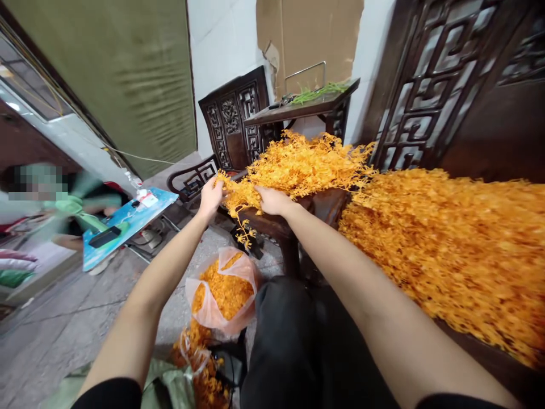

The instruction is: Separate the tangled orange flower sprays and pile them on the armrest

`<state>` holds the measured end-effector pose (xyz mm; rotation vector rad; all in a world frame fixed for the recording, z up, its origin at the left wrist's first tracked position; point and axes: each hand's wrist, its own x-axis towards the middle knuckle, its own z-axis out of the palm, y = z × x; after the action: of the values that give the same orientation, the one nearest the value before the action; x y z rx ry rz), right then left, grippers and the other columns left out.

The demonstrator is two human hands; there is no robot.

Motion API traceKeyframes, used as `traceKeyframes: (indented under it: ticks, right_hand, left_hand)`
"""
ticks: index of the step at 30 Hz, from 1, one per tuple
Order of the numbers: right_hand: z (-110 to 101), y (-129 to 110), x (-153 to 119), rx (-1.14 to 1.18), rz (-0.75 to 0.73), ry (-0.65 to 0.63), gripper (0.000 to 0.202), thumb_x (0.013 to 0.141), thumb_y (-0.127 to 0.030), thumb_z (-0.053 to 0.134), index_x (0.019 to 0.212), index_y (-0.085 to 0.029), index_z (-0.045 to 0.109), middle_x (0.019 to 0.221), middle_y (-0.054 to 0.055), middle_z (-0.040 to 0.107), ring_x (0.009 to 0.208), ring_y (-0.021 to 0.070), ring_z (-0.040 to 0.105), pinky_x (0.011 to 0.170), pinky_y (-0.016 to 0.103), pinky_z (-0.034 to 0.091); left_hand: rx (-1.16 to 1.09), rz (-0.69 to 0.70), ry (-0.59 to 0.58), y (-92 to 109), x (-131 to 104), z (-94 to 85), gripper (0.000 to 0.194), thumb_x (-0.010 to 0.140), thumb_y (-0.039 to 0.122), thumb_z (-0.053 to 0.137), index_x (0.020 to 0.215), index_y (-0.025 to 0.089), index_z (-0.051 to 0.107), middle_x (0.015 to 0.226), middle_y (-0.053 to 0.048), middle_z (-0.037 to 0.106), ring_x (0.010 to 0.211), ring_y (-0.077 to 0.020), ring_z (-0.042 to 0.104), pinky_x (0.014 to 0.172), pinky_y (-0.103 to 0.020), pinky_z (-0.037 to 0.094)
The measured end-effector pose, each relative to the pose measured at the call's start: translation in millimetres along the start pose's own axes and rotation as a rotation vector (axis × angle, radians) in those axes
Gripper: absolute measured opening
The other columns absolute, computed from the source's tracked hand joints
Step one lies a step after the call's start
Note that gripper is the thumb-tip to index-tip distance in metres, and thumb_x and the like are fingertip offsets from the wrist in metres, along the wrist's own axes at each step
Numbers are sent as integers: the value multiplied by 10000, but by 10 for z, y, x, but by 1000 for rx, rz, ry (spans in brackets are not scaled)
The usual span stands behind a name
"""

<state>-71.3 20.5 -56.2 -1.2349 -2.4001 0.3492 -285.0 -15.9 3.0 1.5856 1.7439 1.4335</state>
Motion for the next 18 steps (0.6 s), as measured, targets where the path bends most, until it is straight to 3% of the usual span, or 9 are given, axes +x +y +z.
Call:
traceKeyframes:
  ticks: [2, 5, 7, 10, 12, 15, 17, 18]
  right_hand:
    - [-65, -51, -50, 21, -17, 118, 663, 990, -349, 410, 1619, -206, 259, 1574, 152, 457, 1358, 348, 532, 1123, 512, 430]
    - [-129, -105, -107, 31, -36, 292, 754, 990, -578, 394, 1619, -195, 234, 1577, 164, 430, 1372, 376, 491, 1117, 538, 423]
    - [-129, -116, -110, -3, -1, 287, 797, 946, -608, 483, 1577, -145, 333, 1542, 194, 458, 1361, 398, 484, 1093, 537, 440]
    - [-95, -91, -57, -31, 69, 177, 547, 954, -468, 531, 1382, -132, 586, 1380, 197, 607, 1239, 350, 595, 1024, 445, 494]
    - [-85, -57, -4, -12, 93, 142, 406, 984, -416, 482, 1221, -160, 691, 1230, 176, 691, 1115, 309, 668, 952, 399, 522]
    - [-101, -12, 51, 8, 124, 122, 482, 1042, -408, 320, 1210, -150, 691, 1185, 194, 700, 1098, 315, 677, 918, 415, 526]
    - [-109, -2, 48, 18, 96, 110, 548, 1056, -443, 253, 1292, -146, 649, 1248, 203, 667, 1151, 315, 650, 954, 419, 509]
    - [-105, -3, 33, 23, 61, 96, 566, 1048, -502, 277, 1329, -162, 631, 1286, 196, 645, 1178, 309, 633, 978, 409, 499]
  left_hand:
    - [-114, -22, -68, 131, 106, 174, 244, 906, 266, 472, 1097, 192, 605, 1028, -46, 719, 769, -155, 704, 730, -292, 577]
    - [-2, 164, -224, 328, 164, 327, 244, 904, 280, 495, 1082, 181, 630, 1056, -54, 729, 913, -181, 711, 859, -328, 577]
    - [199, 368, -343, 409, 110, 346, 297, 880, 294, 551, 1136, 181, 652, 1155, -64, 724, 1095, -218, 682, 1031, -375, 519]
    - [417, 514, -381, 357, -93, 339, 621, 821, 381, 693, 1392, 192, 538, 1421, -114, 606, 1348, -275, 552, 1201, -411, 368]
    - [463, 411, -272, 191, -271, 368, 982, 731, 485, 796, 1545, 177, 339, 1586, -183, 417, 1486, -329, 393, 1240, -451, 308]
    - [577, 146, -158, -148, -521, 445, 1424, 523, 483, 933, 1618, 149, 86, 1693, -264, 20, 1575, -432, 65, 1254, -571, 209]
    - [616, 47, -175, -324, -630, 450, 1479, 499, 367, 952, 1622, 132, 19, 1681, -293, -52, 1570, -448, 58, 1245, -566, 228]
    - [617, 20, -195, -374, -659, 422, 1438, 543, 308, 927, 1622, 117, -5, 1676, -310, 23, 1563, -432, 151, 1236, -532, 274]
